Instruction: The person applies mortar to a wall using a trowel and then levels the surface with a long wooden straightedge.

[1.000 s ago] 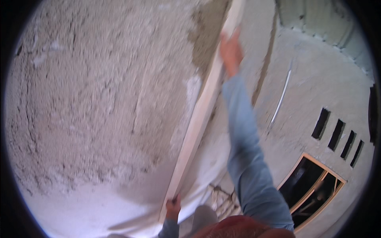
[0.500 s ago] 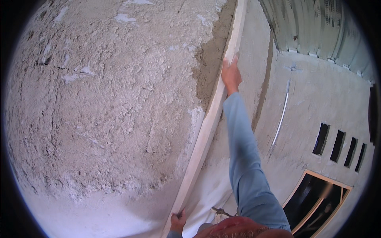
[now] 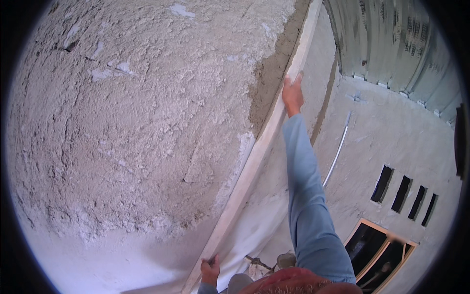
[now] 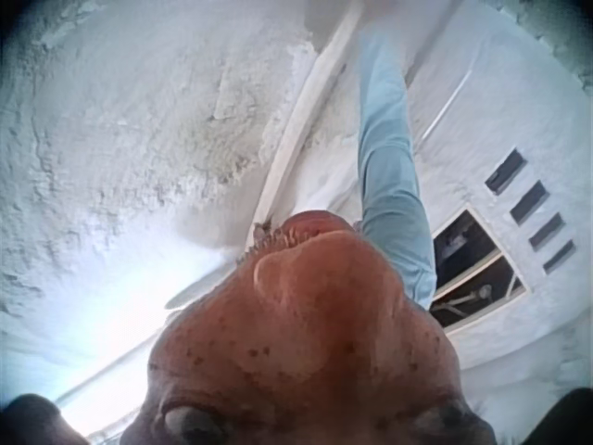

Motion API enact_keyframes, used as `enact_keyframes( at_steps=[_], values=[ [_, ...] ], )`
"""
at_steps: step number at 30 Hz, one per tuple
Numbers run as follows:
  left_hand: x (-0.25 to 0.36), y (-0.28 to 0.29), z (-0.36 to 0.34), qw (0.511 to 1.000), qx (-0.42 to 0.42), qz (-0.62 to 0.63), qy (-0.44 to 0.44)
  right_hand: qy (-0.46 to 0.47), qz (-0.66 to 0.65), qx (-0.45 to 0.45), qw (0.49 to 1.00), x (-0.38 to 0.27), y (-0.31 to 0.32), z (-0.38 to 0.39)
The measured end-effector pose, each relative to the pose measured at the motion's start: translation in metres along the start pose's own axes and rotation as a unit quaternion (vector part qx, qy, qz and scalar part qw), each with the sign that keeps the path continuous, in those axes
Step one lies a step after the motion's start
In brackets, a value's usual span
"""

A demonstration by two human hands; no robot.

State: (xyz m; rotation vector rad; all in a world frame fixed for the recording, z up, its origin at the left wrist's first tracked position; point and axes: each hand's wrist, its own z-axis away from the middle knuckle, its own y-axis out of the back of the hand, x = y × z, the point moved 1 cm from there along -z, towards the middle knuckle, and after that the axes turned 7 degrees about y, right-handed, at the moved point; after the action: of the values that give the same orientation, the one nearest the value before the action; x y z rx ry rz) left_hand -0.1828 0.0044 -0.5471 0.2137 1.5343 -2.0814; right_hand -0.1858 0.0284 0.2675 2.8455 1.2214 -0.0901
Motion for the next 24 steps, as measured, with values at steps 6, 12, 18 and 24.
enact_keyframes(
  at_steps=[6,12,18,24],
  values=[
    [0.068,0.052,0.029,0.860,0.018,-0.457,-0.227,0.014,-0.071,-0.010,0.997,-0.043,-0.005,0.086],
    [0.028,0.026,0.009,0.857,-0.021,-0.483,-0.180,0.030,-0.030,0.004,0.999,-0.011,-0.012,0.022],
    [0.026,0.012,0.016,0.998,-0.031,-0.043,-0.026,0.021,-0.023,-0.011,0.999,0.000,-0.007,0.022],
    [0.052,0.035,0.019,0.997,0.023,-0.048,-0.056,0.012,-0.046,-0.025,0.999,-0.002,-0.011,0.086]
  ],
)
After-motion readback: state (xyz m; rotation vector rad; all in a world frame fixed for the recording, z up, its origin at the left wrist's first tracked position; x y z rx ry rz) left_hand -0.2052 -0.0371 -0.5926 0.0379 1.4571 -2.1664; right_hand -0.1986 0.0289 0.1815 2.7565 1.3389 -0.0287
